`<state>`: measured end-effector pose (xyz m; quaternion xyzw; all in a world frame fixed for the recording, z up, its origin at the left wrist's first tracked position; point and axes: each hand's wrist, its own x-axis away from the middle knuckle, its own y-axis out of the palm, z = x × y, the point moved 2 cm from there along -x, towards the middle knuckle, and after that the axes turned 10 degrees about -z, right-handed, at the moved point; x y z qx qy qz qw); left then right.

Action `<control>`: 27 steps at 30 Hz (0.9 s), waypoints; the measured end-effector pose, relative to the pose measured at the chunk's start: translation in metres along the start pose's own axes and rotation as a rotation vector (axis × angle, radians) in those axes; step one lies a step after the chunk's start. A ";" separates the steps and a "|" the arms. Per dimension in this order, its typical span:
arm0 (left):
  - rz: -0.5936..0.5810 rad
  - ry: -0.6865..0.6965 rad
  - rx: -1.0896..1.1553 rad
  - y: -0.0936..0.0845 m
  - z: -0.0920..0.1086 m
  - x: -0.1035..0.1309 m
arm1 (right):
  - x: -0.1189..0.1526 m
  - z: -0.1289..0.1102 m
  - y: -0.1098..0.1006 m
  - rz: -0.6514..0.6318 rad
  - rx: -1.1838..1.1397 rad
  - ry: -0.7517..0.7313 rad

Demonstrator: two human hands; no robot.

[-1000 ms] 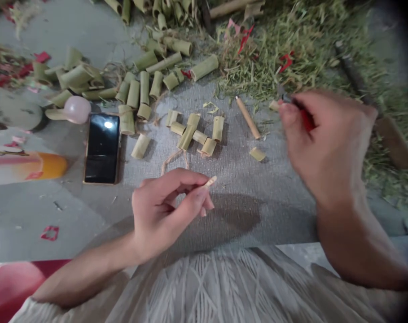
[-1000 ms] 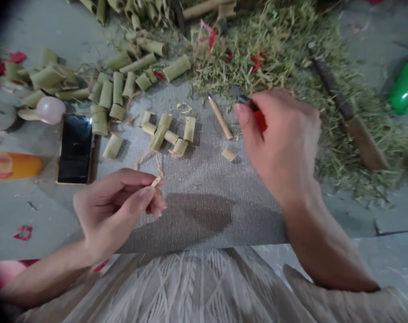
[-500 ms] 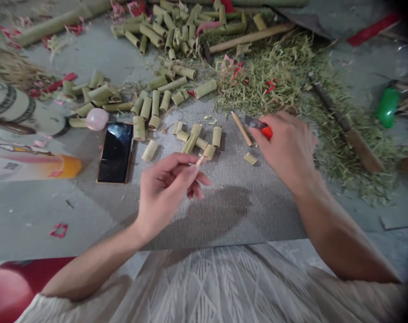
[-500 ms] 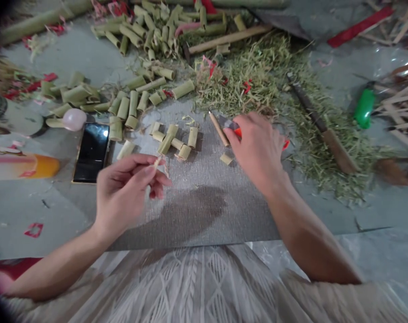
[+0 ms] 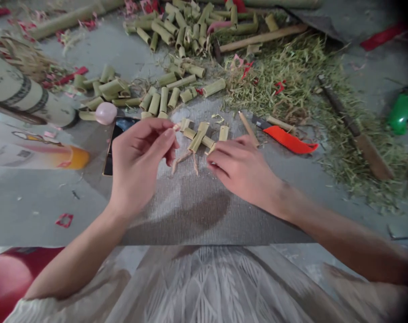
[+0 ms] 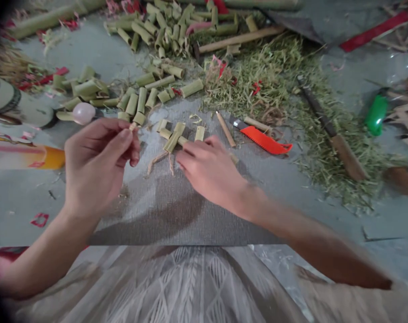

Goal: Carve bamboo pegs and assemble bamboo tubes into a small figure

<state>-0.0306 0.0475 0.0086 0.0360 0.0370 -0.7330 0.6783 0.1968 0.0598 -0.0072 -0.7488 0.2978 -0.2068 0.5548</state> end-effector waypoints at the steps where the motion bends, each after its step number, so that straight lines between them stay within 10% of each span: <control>1: -0.019 -0.020 -0.042 -0.003 -0.001 0.002 | -0.007 -0.003 0.003 -0.018 0.041 -0.036; 9: -0.006 -0.043 -0.404 -0.034 -0.021 0.017 | -0.057 -0.027 0.023 -0.028 0.243 -0.266; 17: -0.018 -0.087 -0.474 -0.037 -0.019 0.021 | -0.052 -0.049 0.046 -0.060 0.233 -0.247; 27: -0.165 0.127 -0.744 -0.020 -0.017 0.013 | -0.017 -0.011 0.013 0.020 -0.576 -0.020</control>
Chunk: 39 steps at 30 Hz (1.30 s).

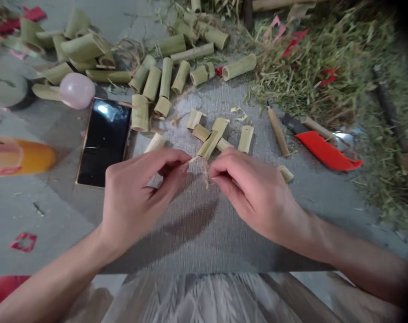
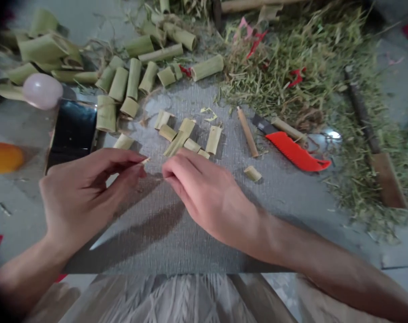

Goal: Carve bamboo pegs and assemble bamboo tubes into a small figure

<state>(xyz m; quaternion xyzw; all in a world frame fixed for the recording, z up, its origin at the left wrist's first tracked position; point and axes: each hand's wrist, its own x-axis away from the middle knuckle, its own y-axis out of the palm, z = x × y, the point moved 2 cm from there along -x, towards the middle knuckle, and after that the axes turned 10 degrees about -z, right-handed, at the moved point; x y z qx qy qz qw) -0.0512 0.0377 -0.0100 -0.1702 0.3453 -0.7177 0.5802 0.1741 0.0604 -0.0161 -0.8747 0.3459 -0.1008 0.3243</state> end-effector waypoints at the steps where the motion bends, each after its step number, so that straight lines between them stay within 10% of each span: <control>1: 0.001 0.020 -0.025 0.002 0.001 -0.003 | 0.000 0.001 -0.005 0.004 -0.038 0.007; 21: -0.116 0.163 -0.060 0.015 0.000 -0.017 | -0.033 0.016 -0.028 -0.051 -0.293 0.123; 39: -0.153 0.147 -0.040 0.012 0.001 -0.019 | -0.037 0.026 -0.017 -0.025 -1.091 0.263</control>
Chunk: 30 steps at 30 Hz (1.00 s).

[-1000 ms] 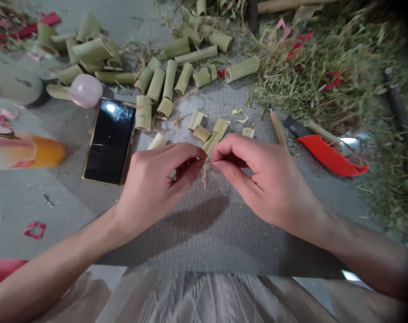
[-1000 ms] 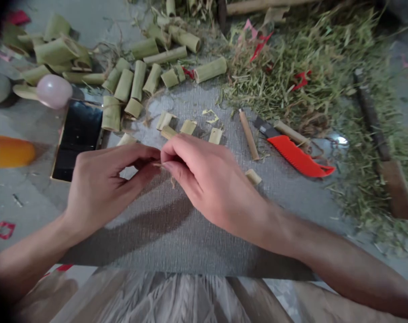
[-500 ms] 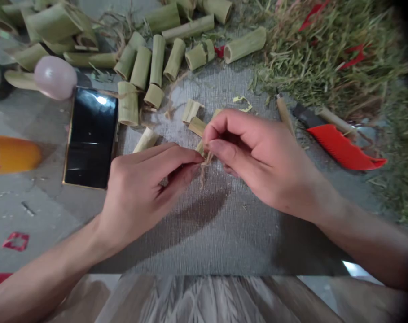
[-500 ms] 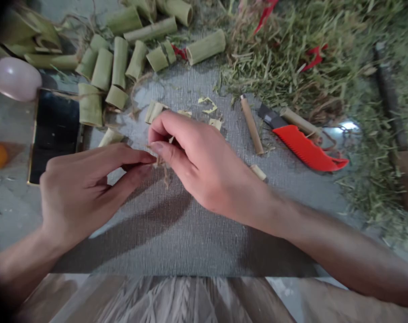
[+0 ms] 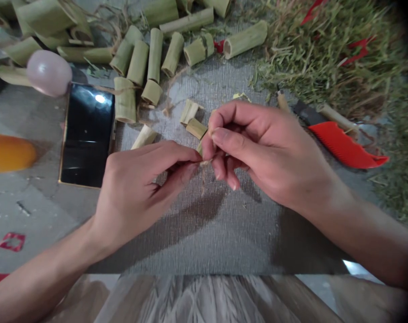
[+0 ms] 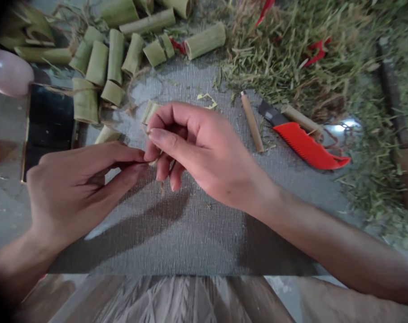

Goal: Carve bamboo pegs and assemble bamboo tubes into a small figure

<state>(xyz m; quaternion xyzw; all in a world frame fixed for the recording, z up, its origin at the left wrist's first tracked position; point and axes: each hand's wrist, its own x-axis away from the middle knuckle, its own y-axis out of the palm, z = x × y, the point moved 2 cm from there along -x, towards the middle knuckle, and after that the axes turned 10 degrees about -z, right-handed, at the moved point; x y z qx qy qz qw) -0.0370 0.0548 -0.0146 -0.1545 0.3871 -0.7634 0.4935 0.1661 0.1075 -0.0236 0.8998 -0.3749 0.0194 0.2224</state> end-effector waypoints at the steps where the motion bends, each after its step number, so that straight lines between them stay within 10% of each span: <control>1: -0.003 -0.002 0.013 0.000 0.001 0.000 | 0.000 0.000 -0.001 -0.007 0.010 0.005; 17: 0.108 -0.117 -0.010 -0.002 0.001 0.006 | 0.008 -0.006 0.001 -0.023 0.217 -0.004; 30: 0.072 0.069 0.097 0.010 -0.001 0.002 | 0.014 -0.006 0.012 0.043 0.307 -0.072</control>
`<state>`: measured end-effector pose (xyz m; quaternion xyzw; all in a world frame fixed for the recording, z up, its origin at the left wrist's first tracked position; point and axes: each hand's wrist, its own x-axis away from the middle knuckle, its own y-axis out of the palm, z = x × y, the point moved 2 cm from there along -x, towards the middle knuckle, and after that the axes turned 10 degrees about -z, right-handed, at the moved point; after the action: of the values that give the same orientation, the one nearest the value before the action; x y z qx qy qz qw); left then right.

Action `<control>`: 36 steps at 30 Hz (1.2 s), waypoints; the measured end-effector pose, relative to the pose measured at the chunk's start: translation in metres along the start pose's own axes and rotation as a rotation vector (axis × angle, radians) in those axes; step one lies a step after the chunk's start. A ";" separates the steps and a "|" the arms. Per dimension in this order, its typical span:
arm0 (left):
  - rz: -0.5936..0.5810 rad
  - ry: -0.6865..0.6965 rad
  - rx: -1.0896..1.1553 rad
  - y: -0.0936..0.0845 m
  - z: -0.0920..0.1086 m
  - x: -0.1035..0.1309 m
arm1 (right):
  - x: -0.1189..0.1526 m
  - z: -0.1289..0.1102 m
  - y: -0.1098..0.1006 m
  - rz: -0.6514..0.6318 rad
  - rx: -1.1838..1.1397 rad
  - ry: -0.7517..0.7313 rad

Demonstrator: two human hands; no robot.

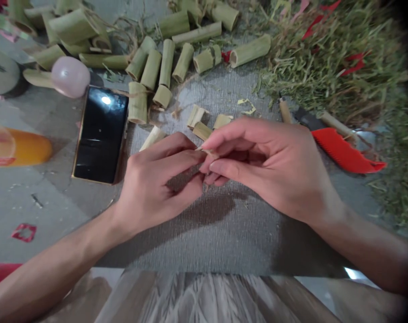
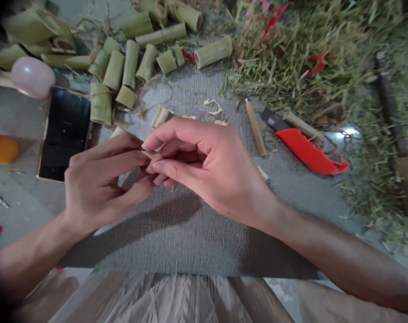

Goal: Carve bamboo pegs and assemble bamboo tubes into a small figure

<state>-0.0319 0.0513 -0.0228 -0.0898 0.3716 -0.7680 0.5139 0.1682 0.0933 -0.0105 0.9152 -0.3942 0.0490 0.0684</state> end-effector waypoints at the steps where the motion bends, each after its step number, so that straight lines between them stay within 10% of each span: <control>1: 0.002 0.010 0.002 0.000 -0.001 0.000 | 0.001 -0.001 0.001 0.026 0.031 -0.019; 22: -0.009 0.052 0.005 0.006 -0.006 -0.001 | 0.002 -0.018 -0.011 0.073 0.601 -0.124; 36: 0.059 0.147 -0.035 0.011 -0.003 -0.002 | -0.001 -0.012 -0.012 0.085 0.359 -0.032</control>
<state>-0.0246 0.0522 -0.0316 -0.0312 0.4242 -0.7503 0.5061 0.1756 0.1037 0.0007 0.8959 -0.4183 0.1068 -0.1046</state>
